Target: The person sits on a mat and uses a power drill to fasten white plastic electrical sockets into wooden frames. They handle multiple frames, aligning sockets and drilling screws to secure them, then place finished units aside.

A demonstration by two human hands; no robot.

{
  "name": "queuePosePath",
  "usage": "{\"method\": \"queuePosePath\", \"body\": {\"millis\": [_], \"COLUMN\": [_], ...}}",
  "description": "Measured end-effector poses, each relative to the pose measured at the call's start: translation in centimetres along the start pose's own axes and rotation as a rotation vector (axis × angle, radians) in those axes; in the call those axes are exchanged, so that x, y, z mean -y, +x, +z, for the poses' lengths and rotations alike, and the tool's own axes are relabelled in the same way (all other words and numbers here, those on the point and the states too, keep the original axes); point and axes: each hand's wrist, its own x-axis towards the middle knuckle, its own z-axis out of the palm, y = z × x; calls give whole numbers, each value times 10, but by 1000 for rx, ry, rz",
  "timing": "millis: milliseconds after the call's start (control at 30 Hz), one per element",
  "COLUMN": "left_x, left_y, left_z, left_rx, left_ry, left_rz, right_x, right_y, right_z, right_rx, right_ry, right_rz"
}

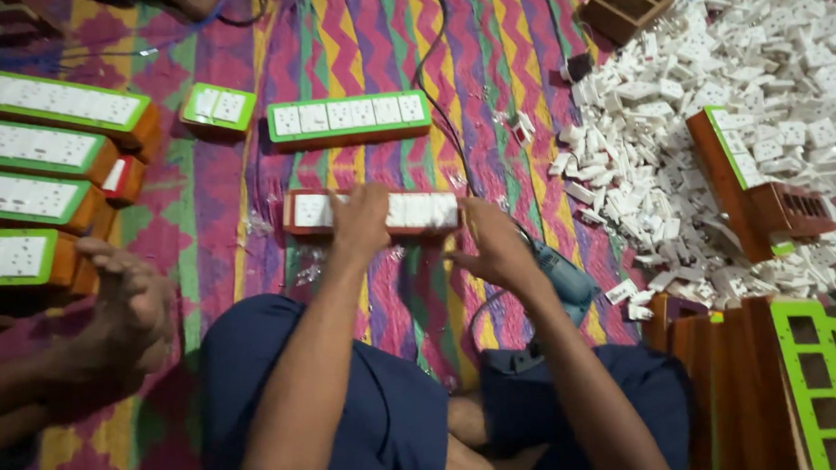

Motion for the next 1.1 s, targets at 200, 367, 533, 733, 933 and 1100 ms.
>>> {"method": "queuePosePath", "body": {"millis": [200, 367, 533, 733, 933, 1100], "left_x": [-3, -14, -30, -48, -58, -61], "left_y": [7, 10, 8, 4, 1, 2], "left_z": [-15, -32, -44, -51, -53, -55], "left_rx": [26, -252, -433, -270, -78, -69], "left_ry": [-80, -196, -748, -1193, -1151, -1087], "left_rz": [-291, -216, -239, 90, 3, 24], "right_x": [-28, -50, -58, -55, -61, -44], "right_y": [-134, -186, -167, -158, -161, -154], "right_z": [-71, -74, -62, -55, -57, -81], "right_rx": [-92, -88, 106, -216, -365, -653], "right_ry": [-361, 246, 398, 682, 1122, 984], "right_rz": [680, 1296, 1459, 1499, 1300, 1254]}}
